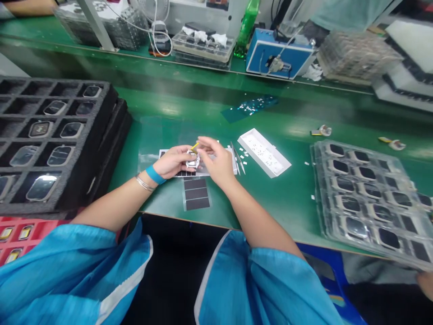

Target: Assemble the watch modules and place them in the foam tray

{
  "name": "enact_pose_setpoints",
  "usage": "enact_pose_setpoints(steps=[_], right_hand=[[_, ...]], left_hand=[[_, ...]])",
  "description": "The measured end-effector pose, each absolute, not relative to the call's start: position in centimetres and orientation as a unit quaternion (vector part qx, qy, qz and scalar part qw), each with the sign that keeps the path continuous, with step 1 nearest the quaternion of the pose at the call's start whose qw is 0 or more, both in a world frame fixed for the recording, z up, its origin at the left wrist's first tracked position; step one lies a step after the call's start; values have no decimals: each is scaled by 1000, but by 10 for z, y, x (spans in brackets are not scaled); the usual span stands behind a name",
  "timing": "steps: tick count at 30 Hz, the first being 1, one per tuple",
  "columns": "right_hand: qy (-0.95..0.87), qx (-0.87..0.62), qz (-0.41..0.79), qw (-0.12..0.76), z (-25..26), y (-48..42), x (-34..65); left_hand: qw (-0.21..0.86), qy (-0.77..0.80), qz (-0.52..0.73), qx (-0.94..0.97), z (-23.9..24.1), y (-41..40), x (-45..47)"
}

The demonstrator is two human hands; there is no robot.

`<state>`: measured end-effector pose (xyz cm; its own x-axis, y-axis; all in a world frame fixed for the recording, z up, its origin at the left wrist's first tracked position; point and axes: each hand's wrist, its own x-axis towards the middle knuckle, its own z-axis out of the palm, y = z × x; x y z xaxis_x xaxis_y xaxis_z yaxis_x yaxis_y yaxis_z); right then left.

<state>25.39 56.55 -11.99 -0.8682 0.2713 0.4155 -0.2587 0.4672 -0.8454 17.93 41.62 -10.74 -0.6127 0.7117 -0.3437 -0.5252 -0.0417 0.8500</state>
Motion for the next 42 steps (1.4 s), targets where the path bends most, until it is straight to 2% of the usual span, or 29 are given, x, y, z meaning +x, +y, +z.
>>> enact_pose_setpoints(steps=[3, 7, 10, 17, 26, 31, 34, 38, 42], right_hand=[[-838, -47, 511, 185, -125, 567, 252], [-918, -1, 389, 76, -129, 566, 254], [-937, 19, 339, 82, -135, 565, 256], [-931, 10, 353, 91, -142, 567, 255], [-934, -5, 355, 42, -133, 561, 255], [-907, 45, 420, 10, -122, 572, 258], [-898, 24, 438, 25, -117, 577, 259], [-919, -10, 388, 70, -126, 571, 258], [-938, -7, 340, 61, -136, 562, 256]], left_hand=[[401, 556, 728, 37, -105, 409, 168], [418, 548, 724, 10, -106, 399, 157], [434, 552, 712, 21, -107, 398, 157], [429, 566, 704, 19, -105, 401, 160], [419, 585, 694, 37, -102, 401, 163], [411, 592, 693, 32, -103, 402, 163], [412, 594, 691, 31, -103, 403, 163], [412, 595, 689, 36, -104, 403, 164], [407, 601, 687, 34, -103, 403, 164]])
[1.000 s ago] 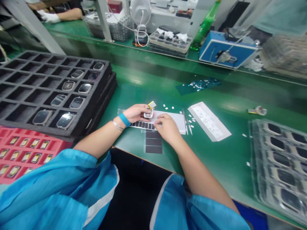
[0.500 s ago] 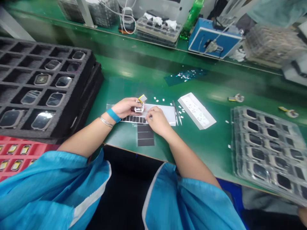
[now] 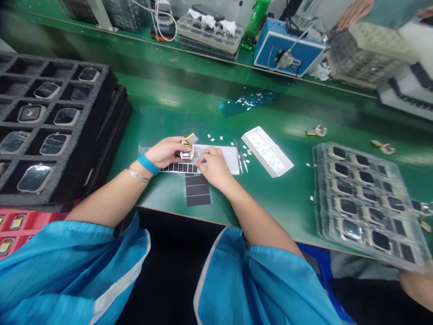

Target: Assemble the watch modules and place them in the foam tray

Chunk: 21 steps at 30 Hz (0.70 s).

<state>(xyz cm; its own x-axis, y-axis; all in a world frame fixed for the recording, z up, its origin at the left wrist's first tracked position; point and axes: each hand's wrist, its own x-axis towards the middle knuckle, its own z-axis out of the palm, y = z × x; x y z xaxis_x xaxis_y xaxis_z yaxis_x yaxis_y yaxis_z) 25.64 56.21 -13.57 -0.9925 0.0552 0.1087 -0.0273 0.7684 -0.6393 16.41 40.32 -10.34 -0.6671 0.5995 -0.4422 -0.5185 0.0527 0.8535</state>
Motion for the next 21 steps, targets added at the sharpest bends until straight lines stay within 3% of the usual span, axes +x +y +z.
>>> enact_pose_setpoints(steps=[6, 11, 21], right_hand=[[-887, 61, 457, 5, -112, 572, 262], [-784, 19, 607, 128, -95, 572, 266], [-764, -29, 624, 162, -111, 559, 261]], left_hand=[[395, 605, 690, 32, -100, 405, 166], [343, 622, 701, 51, -97, 407, 172], [405, 590, 697, 46, -97, 413, 185]])
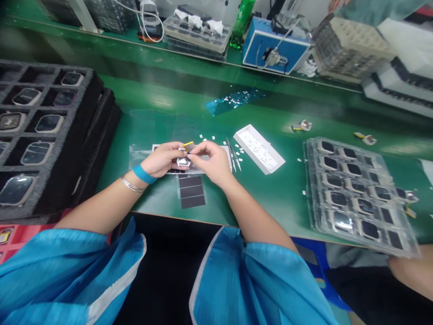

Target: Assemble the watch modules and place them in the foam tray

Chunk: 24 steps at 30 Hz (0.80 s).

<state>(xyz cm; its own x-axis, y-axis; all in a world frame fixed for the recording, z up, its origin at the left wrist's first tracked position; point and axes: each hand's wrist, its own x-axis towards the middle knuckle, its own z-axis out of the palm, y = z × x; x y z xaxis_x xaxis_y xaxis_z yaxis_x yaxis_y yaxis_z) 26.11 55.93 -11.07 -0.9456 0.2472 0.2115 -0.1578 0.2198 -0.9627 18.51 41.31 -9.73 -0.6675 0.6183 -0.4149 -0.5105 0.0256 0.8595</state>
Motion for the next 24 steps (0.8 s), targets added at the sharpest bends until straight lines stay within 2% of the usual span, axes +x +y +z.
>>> enact_pose_setpoints(steps=[8, 24], right_hand=[[-772, -18, 623, 128, -113, 556, 263], [-829, 22, 524, 194, -112, 549, 265]], left_hand=[[410, 577, 705, 34, -98, 414, 185], [401, 585, 704, 33, -100, 415, 184]])
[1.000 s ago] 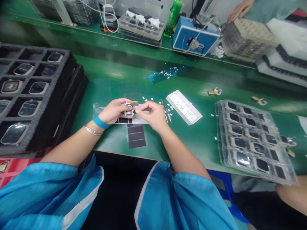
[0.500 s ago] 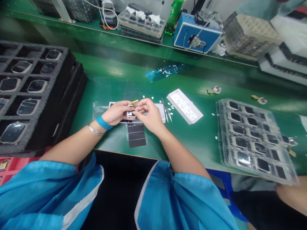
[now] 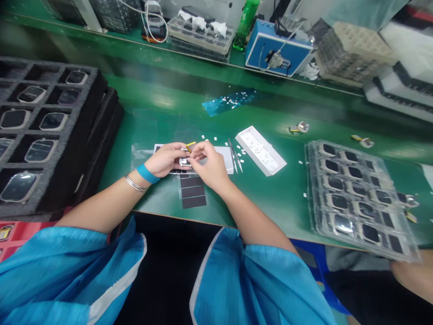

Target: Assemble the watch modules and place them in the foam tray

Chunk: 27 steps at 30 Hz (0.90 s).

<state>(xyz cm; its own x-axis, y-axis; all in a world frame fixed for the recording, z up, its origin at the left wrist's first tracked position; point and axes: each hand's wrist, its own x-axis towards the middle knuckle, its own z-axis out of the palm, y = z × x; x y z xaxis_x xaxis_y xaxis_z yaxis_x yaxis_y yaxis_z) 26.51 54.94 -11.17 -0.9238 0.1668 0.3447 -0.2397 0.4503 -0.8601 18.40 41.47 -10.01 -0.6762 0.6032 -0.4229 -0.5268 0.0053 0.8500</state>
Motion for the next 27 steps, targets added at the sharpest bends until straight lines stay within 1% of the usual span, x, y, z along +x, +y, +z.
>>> enact_pose_setpoints(steps=[8, 12, 14, 17, 19, 21, 24, 27], right_hand=[[-878, 21, 429, 209, -111, 545, 269], [-902, 27, 345, 260, -113, 550, 267], [-891, -4, 372, 262, -116, 556, 262], [-839, -42, 510, 186, -122, 566, 255], [-805, -46, 572, 150, -126, 568, 251], [-797, -46, 579, 165, -127, 569, 250], [-805, -51, 550, 214, -124, 567, 251], [-819, -50, 522, 234, -120, 565, 254]], left_hand=[[389, 593, 705, 28, -98, 415, 186], [379, 591, 711, 32, -99, 415, 186], [379, 591, 711, 33, -100, 415, 185], [390, 589, 707, 32, -101, 416, 185], [398, 586, 705, 32, -102, 416, 185], [407, 571, 712, 37, -103, 416, 186], [429, 538, 723, 55, -104, 416, 186], [427, 542, 720, 67, -106, 417, 188]])
